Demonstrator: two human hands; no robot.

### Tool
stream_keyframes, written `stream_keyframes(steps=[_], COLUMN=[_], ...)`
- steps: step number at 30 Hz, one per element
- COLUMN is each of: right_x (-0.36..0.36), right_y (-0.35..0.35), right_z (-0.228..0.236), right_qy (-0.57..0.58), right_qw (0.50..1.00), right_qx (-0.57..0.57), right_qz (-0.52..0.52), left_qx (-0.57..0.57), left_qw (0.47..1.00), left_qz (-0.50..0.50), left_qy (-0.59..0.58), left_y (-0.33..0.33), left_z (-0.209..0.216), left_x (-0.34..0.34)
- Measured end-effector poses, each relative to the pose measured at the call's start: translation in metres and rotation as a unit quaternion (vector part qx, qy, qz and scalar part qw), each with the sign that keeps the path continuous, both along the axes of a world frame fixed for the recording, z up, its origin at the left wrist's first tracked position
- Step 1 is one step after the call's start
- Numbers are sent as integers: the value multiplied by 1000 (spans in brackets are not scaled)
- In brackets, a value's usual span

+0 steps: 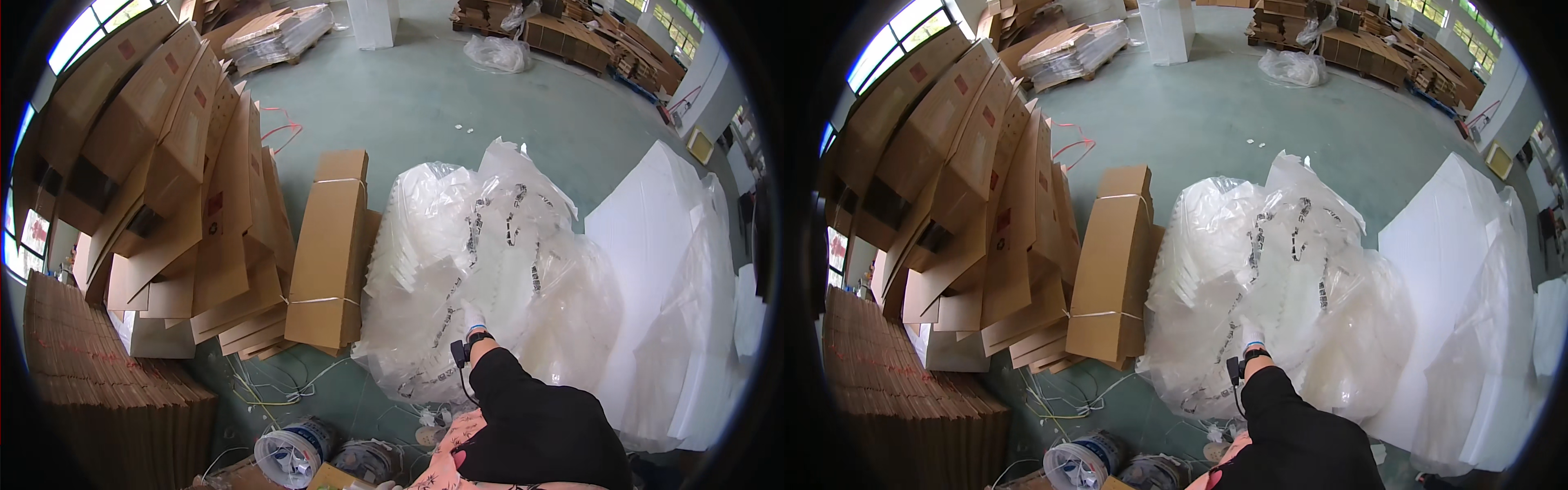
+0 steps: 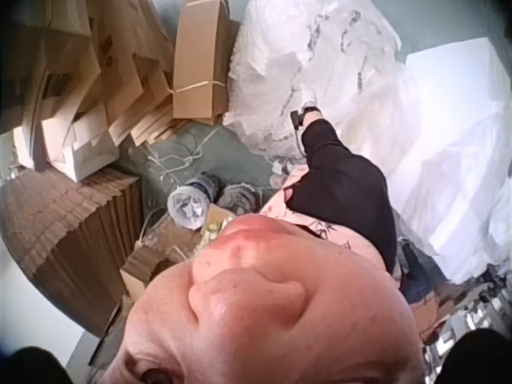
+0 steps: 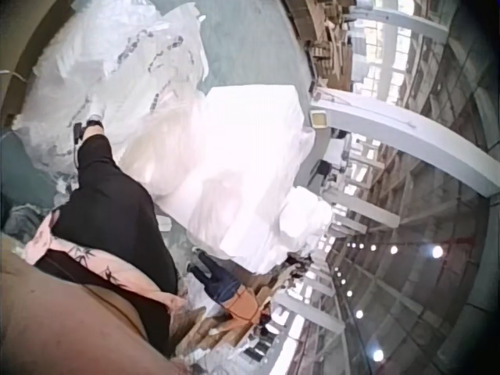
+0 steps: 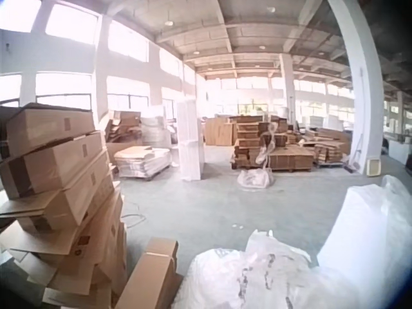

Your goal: The person assembles cardboard boxes and packs them with white foam inserts. They place corner protectors and large foam sheets inside the boxes, then use a tape dispenser to seal the cardboard flaps. The process is repeated for multiple boxes in a warehouse setting.

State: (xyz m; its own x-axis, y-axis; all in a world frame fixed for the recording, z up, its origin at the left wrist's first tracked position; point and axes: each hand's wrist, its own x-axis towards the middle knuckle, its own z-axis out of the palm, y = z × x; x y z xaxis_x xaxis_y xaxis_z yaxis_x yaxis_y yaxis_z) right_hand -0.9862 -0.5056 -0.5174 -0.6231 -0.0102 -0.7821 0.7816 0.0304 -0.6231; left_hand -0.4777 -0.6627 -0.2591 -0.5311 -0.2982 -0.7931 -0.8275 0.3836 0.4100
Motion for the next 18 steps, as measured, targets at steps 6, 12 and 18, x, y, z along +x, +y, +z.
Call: stream_keyframes(steps=[6, 12, 18], right_x=[-21, -40, -51], right_y=[-120, -122, 30], right_z=[143, 228, 75], right_qy=[21, 248, 2], right_qw=[852, 870, 980], right_qx=[-524, -219, -53], right_qz=[-5, 364, -194], left_qx=[-61, 2, 33], left_qw=[972, 995, 991], left_qz=[-195, 88, 97], left_qy=[112, -55, -88], left_y=[-13, -13, -5], left_z=[-17, 1, -30], left_x=[16, -49, -30])
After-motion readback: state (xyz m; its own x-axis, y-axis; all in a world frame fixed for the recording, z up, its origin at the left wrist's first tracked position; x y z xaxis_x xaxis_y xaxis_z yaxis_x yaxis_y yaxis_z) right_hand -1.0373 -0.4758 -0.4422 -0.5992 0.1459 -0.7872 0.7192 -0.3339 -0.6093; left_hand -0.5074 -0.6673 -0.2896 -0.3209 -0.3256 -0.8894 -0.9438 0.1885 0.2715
